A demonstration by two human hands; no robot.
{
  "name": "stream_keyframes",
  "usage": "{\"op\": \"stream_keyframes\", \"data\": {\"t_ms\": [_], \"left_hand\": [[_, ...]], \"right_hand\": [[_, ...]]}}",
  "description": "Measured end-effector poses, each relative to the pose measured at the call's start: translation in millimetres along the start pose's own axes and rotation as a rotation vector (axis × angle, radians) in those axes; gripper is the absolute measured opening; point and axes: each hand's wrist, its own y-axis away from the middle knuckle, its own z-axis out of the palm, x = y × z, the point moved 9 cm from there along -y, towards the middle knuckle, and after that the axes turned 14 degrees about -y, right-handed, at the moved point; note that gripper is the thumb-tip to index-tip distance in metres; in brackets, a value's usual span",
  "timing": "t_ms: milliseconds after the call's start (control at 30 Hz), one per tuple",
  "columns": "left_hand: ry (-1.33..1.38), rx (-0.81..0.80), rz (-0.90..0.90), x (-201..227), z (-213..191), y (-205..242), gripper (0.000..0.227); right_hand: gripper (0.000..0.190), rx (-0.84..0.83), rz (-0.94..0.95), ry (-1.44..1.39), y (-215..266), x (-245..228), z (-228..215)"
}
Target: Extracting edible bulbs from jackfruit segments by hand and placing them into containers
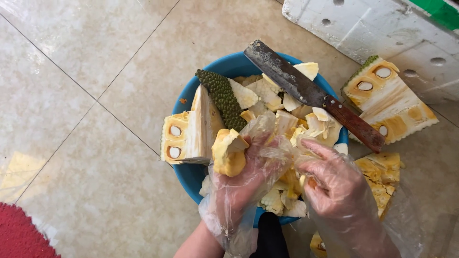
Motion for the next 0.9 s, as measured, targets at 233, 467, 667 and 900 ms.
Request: {"op": "stream_keyframes", "data": {"t_ms": [233,467,667,900], "left_hand": [[-0.073,-0.021,0.019,2.2,-35.0,-15.2,0.048],[-0.882,-0.519,0.264,1.3,-11.1,-18.9,0.073],[-1.329,-0.145,0.424,8.8,6.7,-2.5,0.083],[-1.338,-0.136,0.218,-27.1,29.5,14.6,0.113]], "right_hand": [[0.014,0.148,-0.157,0.025,3.1,0.6,-14.4],[0.050,-0.069,0.931,-0.508,7.5,17.6,27.5],[0.048,0.053,0.569,-0.631,4.6,50.3,15.3],[0.035,-0.072,-0.252,-0.114,-7.3,-8.6,-0.1]]}}
